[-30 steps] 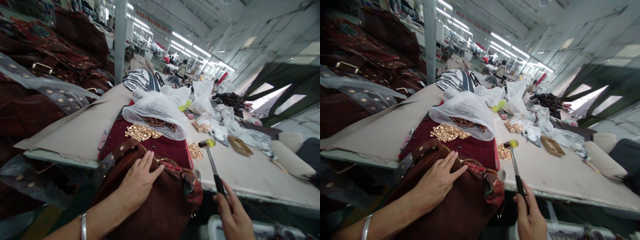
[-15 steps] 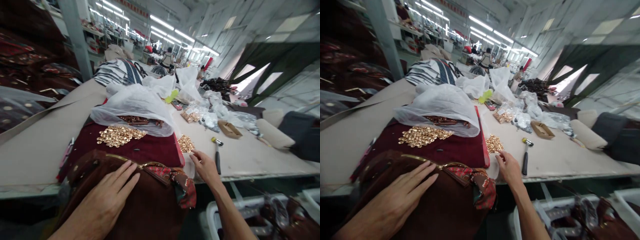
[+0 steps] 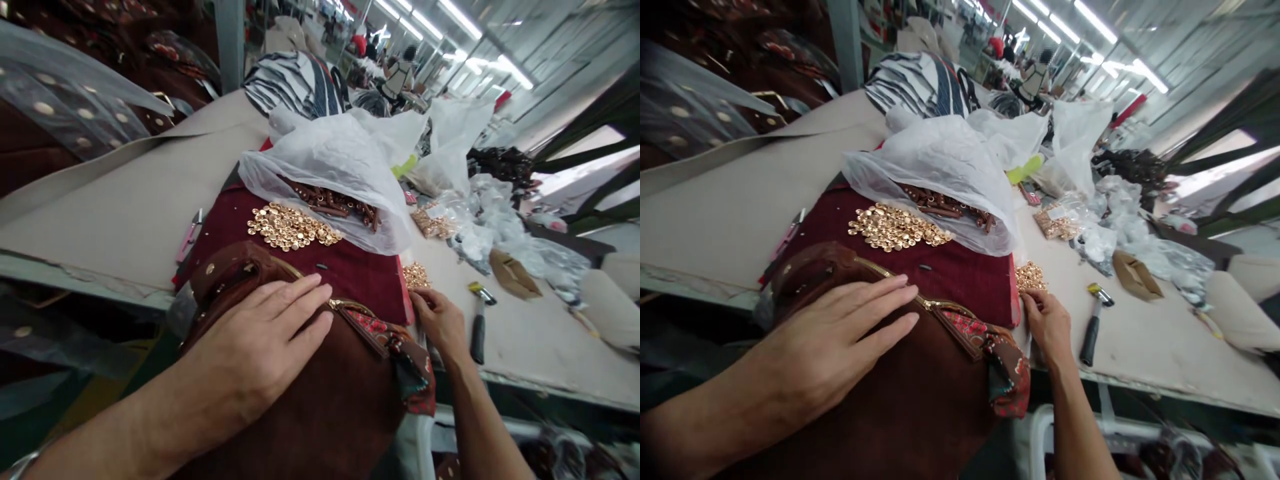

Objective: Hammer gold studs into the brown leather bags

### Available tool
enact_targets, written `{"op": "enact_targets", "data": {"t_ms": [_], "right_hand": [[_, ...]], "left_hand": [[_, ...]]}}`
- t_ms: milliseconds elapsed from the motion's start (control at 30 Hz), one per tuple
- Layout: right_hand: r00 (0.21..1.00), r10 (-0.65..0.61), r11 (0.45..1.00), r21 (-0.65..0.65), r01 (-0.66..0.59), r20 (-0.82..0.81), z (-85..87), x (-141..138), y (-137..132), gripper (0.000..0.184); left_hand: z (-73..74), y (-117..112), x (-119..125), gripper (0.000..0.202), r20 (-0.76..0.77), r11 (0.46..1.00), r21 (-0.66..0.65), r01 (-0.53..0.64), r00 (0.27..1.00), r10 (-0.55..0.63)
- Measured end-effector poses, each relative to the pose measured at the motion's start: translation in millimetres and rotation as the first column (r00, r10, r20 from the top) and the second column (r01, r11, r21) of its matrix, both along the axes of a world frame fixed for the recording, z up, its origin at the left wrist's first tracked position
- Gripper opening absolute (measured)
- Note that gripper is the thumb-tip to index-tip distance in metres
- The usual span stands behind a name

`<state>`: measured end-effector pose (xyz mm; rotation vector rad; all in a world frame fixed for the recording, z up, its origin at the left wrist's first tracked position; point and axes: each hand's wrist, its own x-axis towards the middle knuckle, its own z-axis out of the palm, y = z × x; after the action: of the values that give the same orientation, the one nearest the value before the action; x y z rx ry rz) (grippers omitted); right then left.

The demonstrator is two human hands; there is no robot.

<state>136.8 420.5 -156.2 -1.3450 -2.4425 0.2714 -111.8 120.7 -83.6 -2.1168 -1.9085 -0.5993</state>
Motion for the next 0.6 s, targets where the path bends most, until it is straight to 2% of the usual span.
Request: {"op": "enact_targets", "data": {"t_ms": [67, 133, 167, 233, 300, 333, 367, 433, 500, 600], "right_hand": [[0.999, 0.044, 0.999, 0.026, -0.045, 0.021, -0.6, -1, 1, 0.048], [0.995, 0.085, 0.995, 0.041, -0.087, 0.045, -0.3, -1, 2, 0.048], [0.993, 0.1, 0.994, 0.045, -0.103, 0.055, 0.3, -1, 2, 0.047], [0.991, 0.119, 0.992, 0.042, -0.122, 0.064, 1.7, -1, 3, 0.045], [0.99, 0.126, 0.991, 0.026, -0.128, 0.059, 3.2, -1, 3, 0.043], [0.991, 0.125, 0.992, 0.013, -0.126, 0.052, 3.8, -1, 3, 0.042], [0.992, 0.122, 0.993, -0.001, -0.122, 0.041, 4.4, -1, 3, 0.041], [0.994, 0.106, 0.994, -0.033, -0.106, 0.006, 5.6, -3, 2, 0.041], [0.997, 0.071, 0.995, -0.067, -0.074, -0.043, 7.4, -4, 2, 0.042], [0.993, -0.027, 0.993, -0.117, 0.013, -0.113, 13.7, -4, 2, 0.047]], "left_hand": [[9.4, -11, -10, 0.042, 0.029, 0.98, 0.113, -0.162, 0.987, 0.159], [14.6, -24, -23, 0.04, 0.155, 0.916, 0.141, -0.376, 0.922, 0.354], [16.0, -30, -29, 0.042, 0.245, 0.881, 0.082, -0.467, 0.866, 0.436], [18.5, -42, -42, 0.051, 0.417, 0.813, -0.158, -0.56, 0.709, 0.569], [22.2, -52, -51, 0.057, 0.537, 0.756, -0.394, -0.522, 0.538, 0.65], [24.6, -55, -54, 0.058, 0.582, 0.747, -0.47, -0.471, 0.471, 0.663], [27.3, -58, -55, 0.058, 0.628, 0.759, -0.505, -0.411, 0.428, 0.65], [33.2, -61, -56, 0.054, 0.736, 0.818, -0.512, -0.263, 0.356, 0.575], [39.0, -60, -55, 0.047, 0.839, 0.875, -0.473, -0.106, 0.248, 0.484], [48.2, -59, -49, 0.042, 0.908, 0.903, -0.419, 0.09, 0.056, 0.416]]}}
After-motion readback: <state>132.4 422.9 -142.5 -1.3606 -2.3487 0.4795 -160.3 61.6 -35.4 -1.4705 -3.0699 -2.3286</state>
